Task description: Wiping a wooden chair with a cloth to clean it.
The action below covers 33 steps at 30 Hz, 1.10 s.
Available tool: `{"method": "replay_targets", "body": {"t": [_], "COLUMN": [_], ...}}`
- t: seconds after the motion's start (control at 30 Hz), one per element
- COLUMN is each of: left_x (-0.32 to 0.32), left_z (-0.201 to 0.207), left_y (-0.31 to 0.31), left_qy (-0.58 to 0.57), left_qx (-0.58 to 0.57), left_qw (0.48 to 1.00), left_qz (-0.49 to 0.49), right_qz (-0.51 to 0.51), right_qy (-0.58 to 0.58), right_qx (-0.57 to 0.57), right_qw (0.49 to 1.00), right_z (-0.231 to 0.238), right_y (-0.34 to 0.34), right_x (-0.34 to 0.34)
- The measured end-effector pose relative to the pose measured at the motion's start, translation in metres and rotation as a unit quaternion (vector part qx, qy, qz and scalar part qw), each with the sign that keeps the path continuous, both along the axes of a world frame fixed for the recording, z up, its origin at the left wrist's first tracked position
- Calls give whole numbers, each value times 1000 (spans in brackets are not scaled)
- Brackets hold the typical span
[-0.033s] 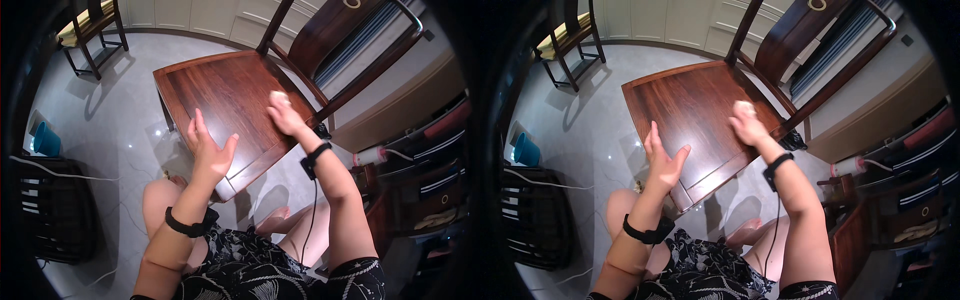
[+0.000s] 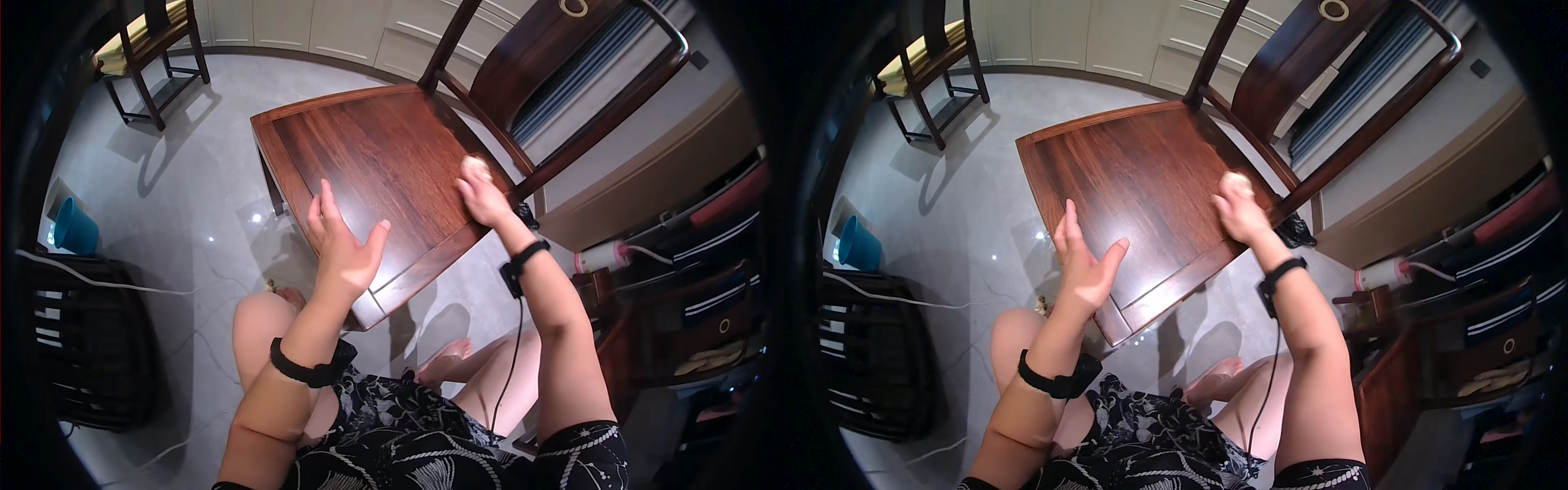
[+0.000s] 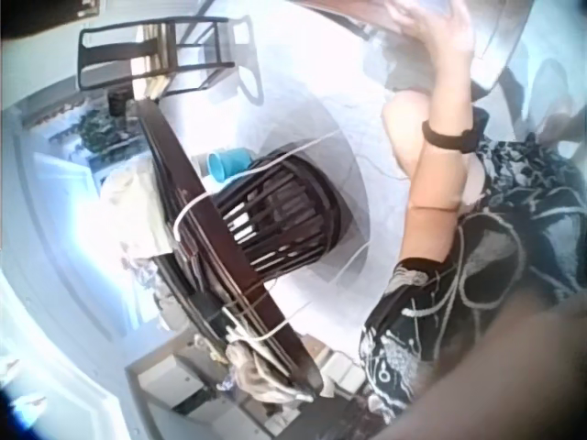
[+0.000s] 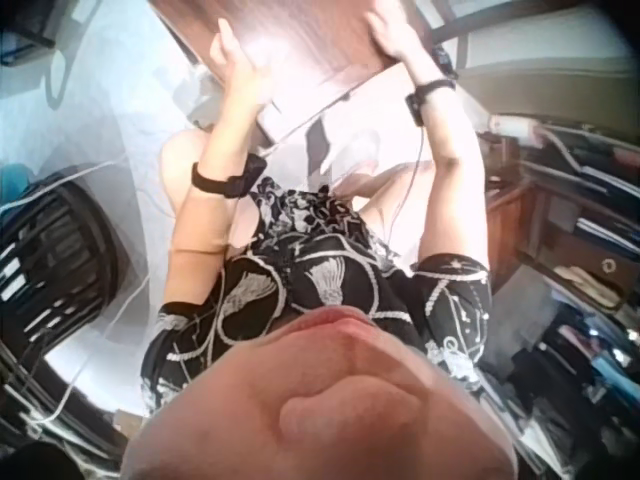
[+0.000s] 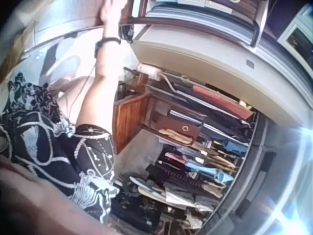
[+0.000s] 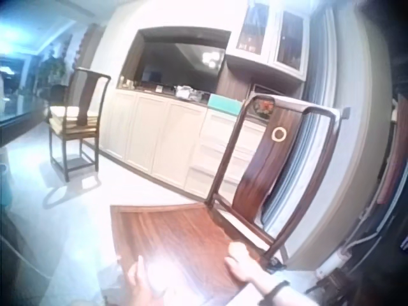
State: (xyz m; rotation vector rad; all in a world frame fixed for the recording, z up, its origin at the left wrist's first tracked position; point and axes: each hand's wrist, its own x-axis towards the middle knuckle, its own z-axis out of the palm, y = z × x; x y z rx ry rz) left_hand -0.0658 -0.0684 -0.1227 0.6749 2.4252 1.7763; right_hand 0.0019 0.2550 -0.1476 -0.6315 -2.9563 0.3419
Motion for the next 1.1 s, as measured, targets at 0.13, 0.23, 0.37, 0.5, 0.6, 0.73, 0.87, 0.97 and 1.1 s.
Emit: {"method": "replay_targets", "body": {"t": [0.13,0.23,0.37,0.5,0.6,0.73,0.87,0.97,1.1], "left_x": [2,0,-4,-2,-1,2,0,-1,-1], "left_z": [3,10,6,5,4,13,9,12,9], "left_y": [-3,-6,-8,-5,4,7,10,9,6], "left_qy": [-24,-23,6,-12,-26,-77,-53,-113,-56], "left_qx": [-5,-3,-29,-37,-26,-20,-40,-25,-25], "left_qw": [1000,999,1000,999,999,995,996,990,996], "left_qz": [-18,-28,-11,-22,-37,-59,-62,-81,-66], "right_qz": [-60,-72,-35,-49,-74,-66,-60,-84,-93], "right_qy": [41,0,73,146,122,92,77,26,16], "right_qx": [89,92,128,238,242,204,234,209,242], "right_qw": [993,993,988,959,960,972,967,974,966], "right_z": [-10,-1,32,66,53,35,40,51,55], "right_y": [39,36,13,30,82,88,90,87,81], "right_x": [83,98,68,19,-2,-17,-15,-13,11]}}
